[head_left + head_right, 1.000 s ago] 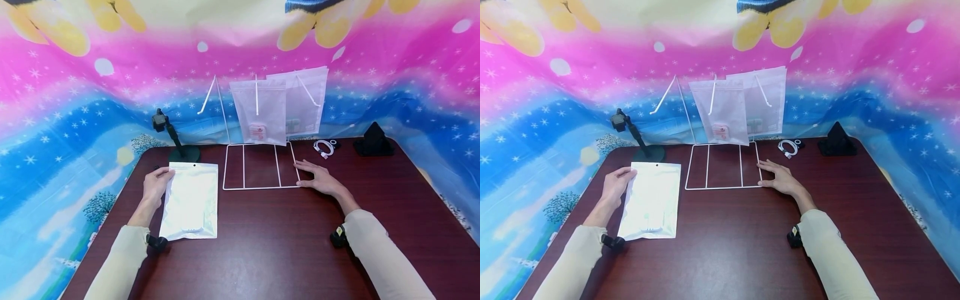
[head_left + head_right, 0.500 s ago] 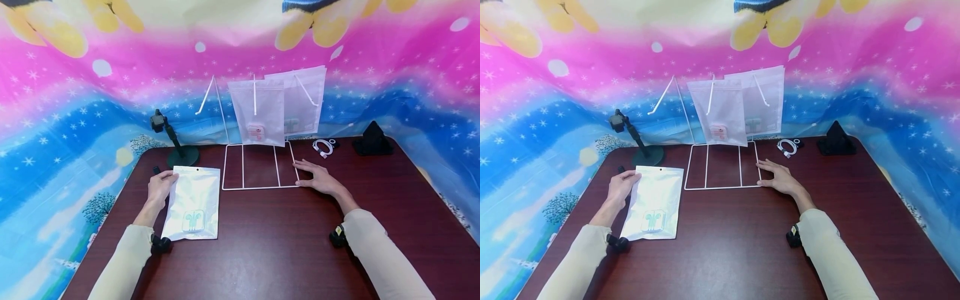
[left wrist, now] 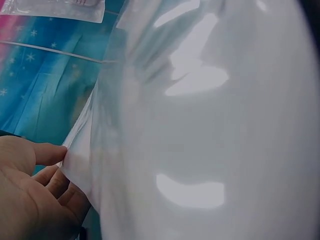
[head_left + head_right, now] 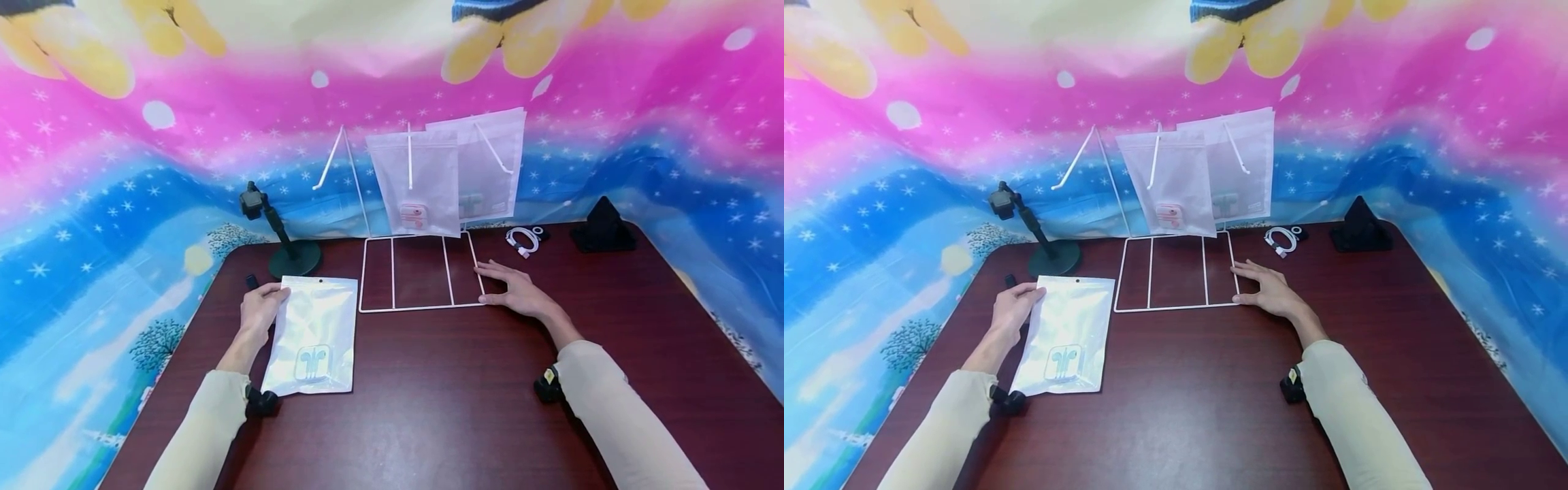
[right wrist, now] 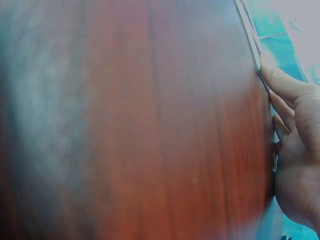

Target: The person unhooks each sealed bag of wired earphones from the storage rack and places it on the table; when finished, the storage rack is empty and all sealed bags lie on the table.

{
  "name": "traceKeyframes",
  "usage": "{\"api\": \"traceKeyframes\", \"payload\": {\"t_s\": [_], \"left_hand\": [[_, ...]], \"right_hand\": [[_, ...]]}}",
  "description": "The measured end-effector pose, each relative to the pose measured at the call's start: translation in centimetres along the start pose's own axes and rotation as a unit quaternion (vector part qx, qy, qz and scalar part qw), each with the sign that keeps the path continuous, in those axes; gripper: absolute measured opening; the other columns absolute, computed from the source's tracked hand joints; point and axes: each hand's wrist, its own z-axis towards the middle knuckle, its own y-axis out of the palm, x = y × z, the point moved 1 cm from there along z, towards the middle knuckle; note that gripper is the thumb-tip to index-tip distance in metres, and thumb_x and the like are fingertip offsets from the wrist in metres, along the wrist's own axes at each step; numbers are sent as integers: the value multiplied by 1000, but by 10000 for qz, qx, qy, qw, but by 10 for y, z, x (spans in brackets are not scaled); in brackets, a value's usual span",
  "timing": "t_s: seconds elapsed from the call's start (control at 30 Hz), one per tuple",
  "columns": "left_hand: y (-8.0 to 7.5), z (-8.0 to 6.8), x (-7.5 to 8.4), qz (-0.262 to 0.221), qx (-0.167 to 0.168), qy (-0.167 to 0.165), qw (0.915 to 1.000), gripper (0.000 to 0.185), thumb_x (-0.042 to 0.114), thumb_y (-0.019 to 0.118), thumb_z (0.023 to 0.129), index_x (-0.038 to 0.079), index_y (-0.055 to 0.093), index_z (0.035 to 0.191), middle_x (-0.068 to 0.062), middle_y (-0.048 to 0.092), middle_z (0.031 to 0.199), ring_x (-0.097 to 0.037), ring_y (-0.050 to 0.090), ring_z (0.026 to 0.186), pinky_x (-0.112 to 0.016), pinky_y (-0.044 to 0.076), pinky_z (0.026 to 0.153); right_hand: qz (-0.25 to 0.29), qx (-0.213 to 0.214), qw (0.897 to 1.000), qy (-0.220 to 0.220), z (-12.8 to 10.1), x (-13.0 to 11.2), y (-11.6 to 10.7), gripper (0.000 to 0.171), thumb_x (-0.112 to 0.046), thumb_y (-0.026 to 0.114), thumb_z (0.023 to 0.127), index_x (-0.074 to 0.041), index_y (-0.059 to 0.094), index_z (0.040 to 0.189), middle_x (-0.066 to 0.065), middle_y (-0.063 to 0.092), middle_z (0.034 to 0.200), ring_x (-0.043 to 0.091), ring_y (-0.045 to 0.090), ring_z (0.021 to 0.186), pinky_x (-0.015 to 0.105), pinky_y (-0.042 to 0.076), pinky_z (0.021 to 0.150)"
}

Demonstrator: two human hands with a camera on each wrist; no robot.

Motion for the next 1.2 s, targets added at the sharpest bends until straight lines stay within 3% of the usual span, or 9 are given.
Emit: {"api": "traceKeyframes", "payload": {"t_s": [0.23, 0.43, 0.5, 0.73, 0.97, 1.2], "left_hand": [[0, -2, 0, -31, -119, -16, 9999, 43, 30, 61, 105, 6, 64, 141, -20, 61, 142, -32, 56, 121, -48, 45, 108], [-7, -2, -1, -114, -249, 77, 9996, 43, 29, 60, 106, 9, 62, 145, -17, 65, 140, -30, 66, 117, -26, 57, 80], [-11, -2, 0, -182, -364, 152, 9991, 45, 29, 60, 107, 8, 59, 146, -17, 65, 139, -31, 68, 117, -24, 59, 78], [-25, 2, 9, -381, -669, 546, 9955, 51, 30, 60, 107, 6, 52, 152, -18, 61, 145, -33, 62, 127, -37, 54, 102], [-33, 2, 34, -597, -832, 1029, 9894, 59, 40, 62, 105, 11, 50, 154, -17, 60, 146, -25, 65, 123, -46, 50, 107], [-29, -2, 80, -626, -1237, 1587, 9775, 61, 43, 66, 102, 14, 52, 153, -6, 67, 135, -8, 70, 105, -28, 56, 94]], "right_hand": [[16, 18, 10000, 7, -1, -2, 1, 73, -32, 77, 96, -10, 46, 157, 20, 29, 168, 40, 18, 157, 67, 17, 120], [-19, 10, 10000, -26, 0, -3, 1, 73, -31, 77, 95, -9, 46, 157, 20, 30, 167, 39, 18, 157, 67, 16, 120], [-35, 22, 10000, -43, 0, -3, 1, 73, -31, 78, 95, -9, 46, 157, 20, 31, 167, 39, 19, 157, 67, 16, 120], [-59, 37, 10000, -18, -1, -3, 0, 72, -29, 78, 95, -8, 47, 156, 21, 31, 167, 40, 19, 157, 68, 15, 120], [-98, 28, 9999, -16, -1, -2, 0, 72, -29, 78, 95, -8, 47, 156, 21, 31, 167, 40, 19, 157, 69, 13, 120], [-76, 18, 10000, 9, 1, -2, 1, 72, -32, 77, 95, -9, 47, 157, 22, 30, 167, 40, 19, 157, 69, 14, 120]]}}
